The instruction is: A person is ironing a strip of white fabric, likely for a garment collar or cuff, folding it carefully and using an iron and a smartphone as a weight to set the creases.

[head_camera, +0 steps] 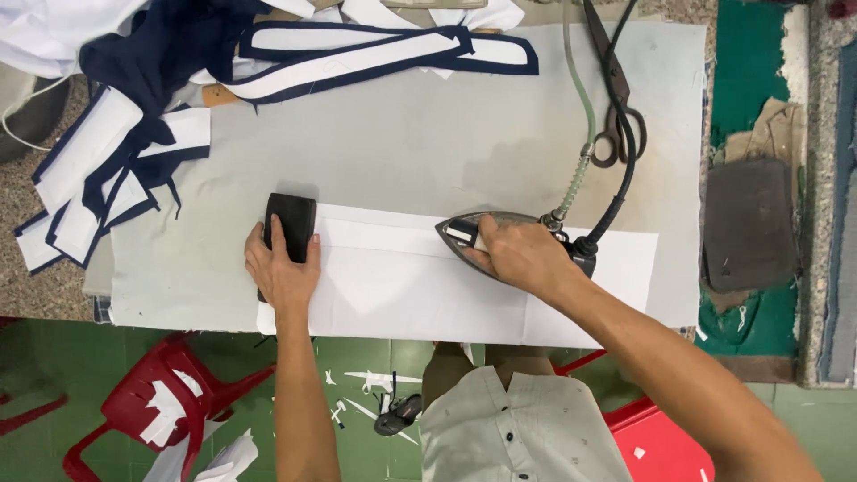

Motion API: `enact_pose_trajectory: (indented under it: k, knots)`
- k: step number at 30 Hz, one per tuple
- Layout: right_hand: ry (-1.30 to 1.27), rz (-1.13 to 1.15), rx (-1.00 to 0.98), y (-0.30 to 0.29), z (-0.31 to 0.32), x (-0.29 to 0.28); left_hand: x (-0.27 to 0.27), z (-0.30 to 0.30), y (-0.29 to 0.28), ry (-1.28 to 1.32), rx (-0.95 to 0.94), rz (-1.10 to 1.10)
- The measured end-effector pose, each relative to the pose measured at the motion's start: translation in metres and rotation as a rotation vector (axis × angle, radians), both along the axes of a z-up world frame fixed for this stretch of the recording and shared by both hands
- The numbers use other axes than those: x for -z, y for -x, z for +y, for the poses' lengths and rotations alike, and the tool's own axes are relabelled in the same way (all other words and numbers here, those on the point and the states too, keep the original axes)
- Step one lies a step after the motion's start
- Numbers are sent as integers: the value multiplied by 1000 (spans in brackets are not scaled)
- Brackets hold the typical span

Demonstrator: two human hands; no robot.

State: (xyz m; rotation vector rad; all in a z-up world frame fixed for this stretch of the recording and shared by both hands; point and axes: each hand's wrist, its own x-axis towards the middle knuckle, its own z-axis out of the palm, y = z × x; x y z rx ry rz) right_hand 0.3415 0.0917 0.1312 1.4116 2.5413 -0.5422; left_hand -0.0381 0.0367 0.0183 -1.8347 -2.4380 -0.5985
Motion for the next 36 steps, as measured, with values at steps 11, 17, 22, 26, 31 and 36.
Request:
enact_pose_trajectory:
  k: [11,17,22,26,31,36]
  knots:
    - [241,-45,19,5,14,-25,-14,1,65,63,51,24]
    - [174,-76,52,4,9,-4,7,-6,61,-179,71,278]
    - [98,-119,51,2,3,9,1,-41,1,-149,256,145]
    - [20,-99,68,1,-2,16,-17,-51,-21,-203,308,-108]
    - [-158,-31,66,2,-5,15,10,-59,-21,-300,346,-188]
    - [-303,742,-395,59,-10,-84,-24,-51,-38,-284,356,-214]
